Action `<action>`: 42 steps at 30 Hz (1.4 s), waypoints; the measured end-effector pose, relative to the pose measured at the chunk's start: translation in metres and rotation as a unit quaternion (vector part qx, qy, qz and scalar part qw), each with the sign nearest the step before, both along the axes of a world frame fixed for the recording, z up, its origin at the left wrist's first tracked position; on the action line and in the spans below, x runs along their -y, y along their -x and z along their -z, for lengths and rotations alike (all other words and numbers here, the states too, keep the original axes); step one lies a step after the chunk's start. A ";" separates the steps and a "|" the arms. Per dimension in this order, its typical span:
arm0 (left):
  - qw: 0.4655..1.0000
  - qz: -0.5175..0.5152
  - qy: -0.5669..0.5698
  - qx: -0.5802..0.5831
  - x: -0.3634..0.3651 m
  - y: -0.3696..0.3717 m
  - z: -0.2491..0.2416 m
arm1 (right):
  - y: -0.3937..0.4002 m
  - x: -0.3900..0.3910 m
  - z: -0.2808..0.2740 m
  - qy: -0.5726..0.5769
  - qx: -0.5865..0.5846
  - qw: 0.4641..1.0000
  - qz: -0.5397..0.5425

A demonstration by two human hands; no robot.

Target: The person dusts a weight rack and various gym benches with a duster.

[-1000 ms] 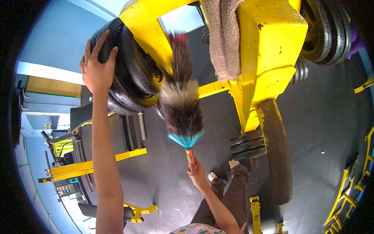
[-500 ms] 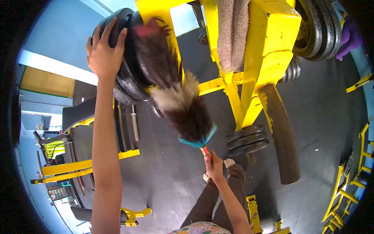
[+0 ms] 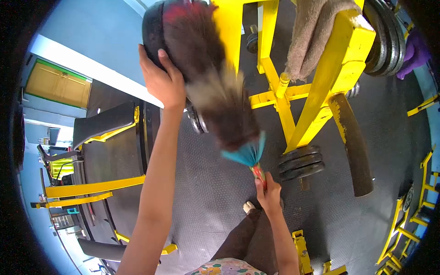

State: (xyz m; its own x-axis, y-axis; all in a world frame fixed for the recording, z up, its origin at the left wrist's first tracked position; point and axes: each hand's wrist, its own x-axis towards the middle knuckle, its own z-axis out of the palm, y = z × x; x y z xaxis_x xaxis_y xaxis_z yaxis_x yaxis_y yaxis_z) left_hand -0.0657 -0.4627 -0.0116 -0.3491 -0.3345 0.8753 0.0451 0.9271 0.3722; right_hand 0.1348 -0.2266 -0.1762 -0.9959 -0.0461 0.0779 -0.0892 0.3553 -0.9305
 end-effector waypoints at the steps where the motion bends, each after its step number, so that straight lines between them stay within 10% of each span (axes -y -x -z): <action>1: 1.000 0.000 -0.003 -0.006 0.000 0.000 -0.002 | -0.007 0.000 0.010 -0.022 -0.021 1.000 -0.008; 15: 1.000 -0.002 -0.019 0.000 0.002 0.000 -0.003 | 0.071 0.026 -0.065 -0.060 -0.040 0.996 0.045; 23: 0.995 0.080 -0.045 0.033 0.016 -0.050 0.098 | -0.076 0.005 0.111 0.078 0.124 0.989 -0.027; 25: 0.987 0.107 -0.114 0.028 0.015 -0.069 0.154 | -0.089 -0.002 0.117 0.105 0.154 0.982 0.028; 27: 0.889 0.106 -0.430 0.117 0.024 -0.086 0.216 | -0.078 0.001 0.131 0.149 0.227 0.961 0.059; 37: 0.821 0.156 -0.203 0.511 0.053 0.069 0.280 | -0.006 0.048 0.189 0.216 0.425 0.877 0.055; 39: 0.802 0.284 -0.263 0.456 0.045 0.080 0.256 | -0.011 0.047 0.199 0.020 0.306 0.951 0.041; 42: 0.817 0.312 -0.204 0.440 0.066 0.105 0.279 | -0.020 0.053 0.196 0.135 0.302 0.940 0.081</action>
